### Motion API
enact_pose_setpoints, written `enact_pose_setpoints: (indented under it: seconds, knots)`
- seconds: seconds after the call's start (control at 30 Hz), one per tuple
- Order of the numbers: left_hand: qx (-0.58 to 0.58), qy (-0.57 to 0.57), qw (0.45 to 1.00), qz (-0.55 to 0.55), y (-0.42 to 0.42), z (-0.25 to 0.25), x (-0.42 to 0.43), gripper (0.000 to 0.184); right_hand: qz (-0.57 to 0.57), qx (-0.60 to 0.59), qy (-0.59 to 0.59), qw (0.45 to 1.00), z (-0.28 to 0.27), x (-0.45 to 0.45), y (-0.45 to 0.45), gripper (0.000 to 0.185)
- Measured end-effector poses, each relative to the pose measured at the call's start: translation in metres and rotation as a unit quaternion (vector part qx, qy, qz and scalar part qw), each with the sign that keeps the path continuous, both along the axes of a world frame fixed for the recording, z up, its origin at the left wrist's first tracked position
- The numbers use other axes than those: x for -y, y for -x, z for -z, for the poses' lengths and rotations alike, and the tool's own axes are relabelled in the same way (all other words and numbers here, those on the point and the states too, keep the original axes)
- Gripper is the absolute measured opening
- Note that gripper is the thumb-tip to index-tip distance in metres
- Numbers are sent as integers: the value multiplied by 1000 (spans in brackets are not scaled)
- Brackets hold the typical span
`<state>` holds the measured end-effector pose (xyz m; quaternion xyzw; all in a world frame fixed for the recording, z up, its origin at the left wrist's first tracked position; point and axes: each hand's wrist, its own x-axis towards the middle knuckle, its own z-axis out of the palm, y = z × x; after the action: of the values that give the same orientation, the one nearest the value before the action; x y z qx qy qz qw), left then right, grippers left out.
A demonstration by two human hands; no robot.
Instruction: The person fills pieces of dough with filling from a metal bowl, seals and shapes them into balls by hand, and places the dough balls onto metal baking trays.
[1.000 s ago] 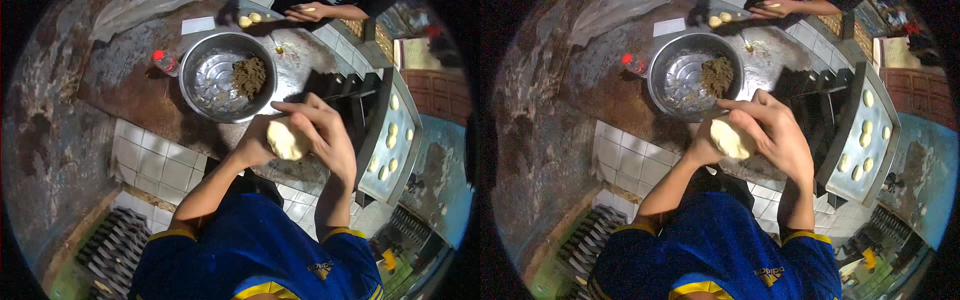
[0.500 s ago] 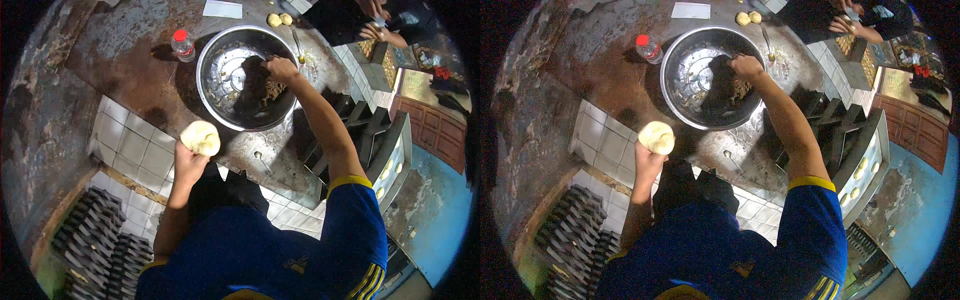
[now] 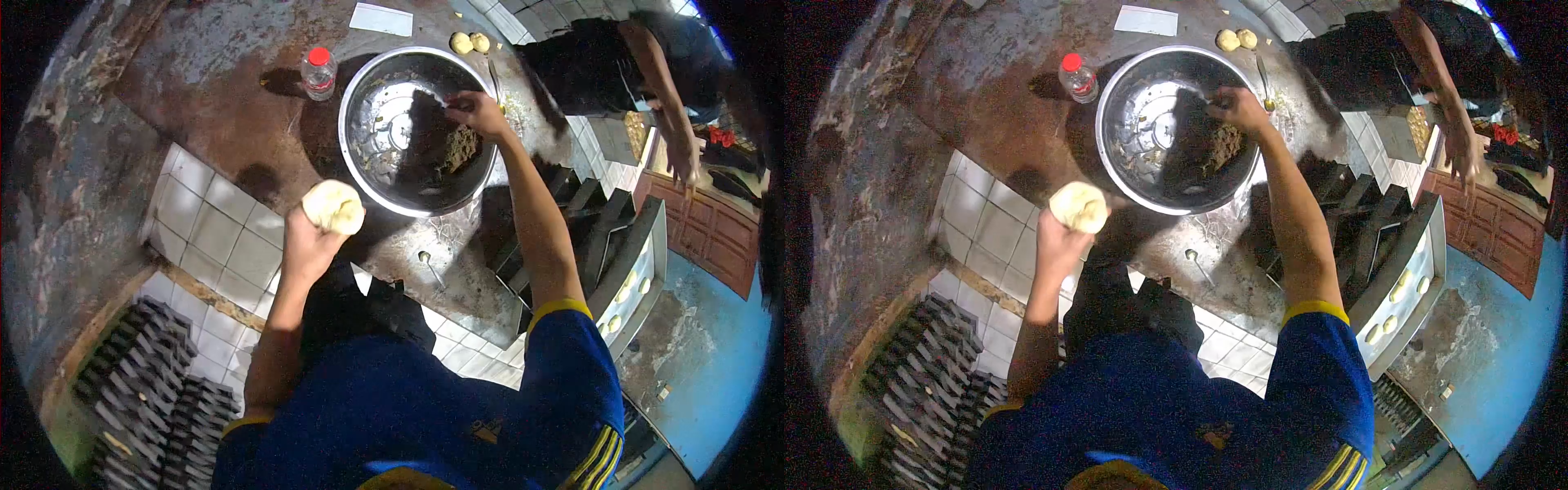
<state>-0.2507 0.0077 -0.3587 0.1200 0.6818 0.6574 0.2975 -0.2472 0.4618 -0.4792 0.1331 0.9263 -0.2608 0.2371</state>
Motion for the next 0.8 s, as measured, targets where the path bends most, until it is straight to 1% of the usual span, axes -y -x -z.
enact_pose_setpoints:
  seconds: [0.03,0.07,0.13,0.17,0.2,0.27,0.33,0.37,0.4,0.47,0.5,0.53,0.57,0.6,0.67,0.7,0.73,0.8]
  knots:
    - [6,18,1000,9,4,8,-1,28,86,-48,215,972,-15,12,-9,56]
    - [8,37,999,15,8,10,-8,30,165,-94,418,889,-39,28,-17,60]
    - [-36,22,998,37,10,21,-27,33,184,-55,408,893,-127,85,-26,77]
    - [-44,40,996,60,11,20,-37,34,165,-49,427,888,-154,103,-32,78]
    - [-52,58,993,85,9,16,-48,36,155,-61,473,865,-171,120,-41,79]
    - [-105,9,984,145,9,-26,-71,41,136,-74,525,837,-188,155,-61,77]
    - [-149,-31,974,169,-2,-60,-88,43,133,-4,515,847,-189,167,-75,72]
    - [-172,-54,967,182,-3,-66,-95,45,157,16,534,830,-196,167,-81,69]
    - [-149,-74,967,191,-5,-63,-99,47,176,25,484,857,-211,163,-89,65]
    - [-137,-113,963,202,-12,-47,-106,47,191,-69,465,861,-238,159,-107,66]
    - [-141,-119,960,211,-13,-54,-105,47,196,-125,460,857,-259,159,-117,68]
    - [-116,-103,963,222,-16,-62,-102,46,199,-181,454,849,-281,159,-128,70]
    - [-91,-87,965,231,-18,-69,-102,44,151,-226,386,882,-297,159,-138,77]
    - [-95,-90,963,237,-17,-75,-105,44,53,-268,208,939,-320,167,-145,82]
    - [-94,-51,930,350,-17,-88,-112,50,-23,-309,64,949,-335,185,-155,87]
    - [-90,-24,921,379,-19,-100,-116,49,-14,-293,50,955,-338,190,-159,82]
    - [-93,-26,917,388,-19,-115,-119,49,14,-306,59,950,-335,191,-163,64]
    - [-101,-17,875,474,-18,-137,-124,55,59,-310,114,942,-343,185,-172,47]
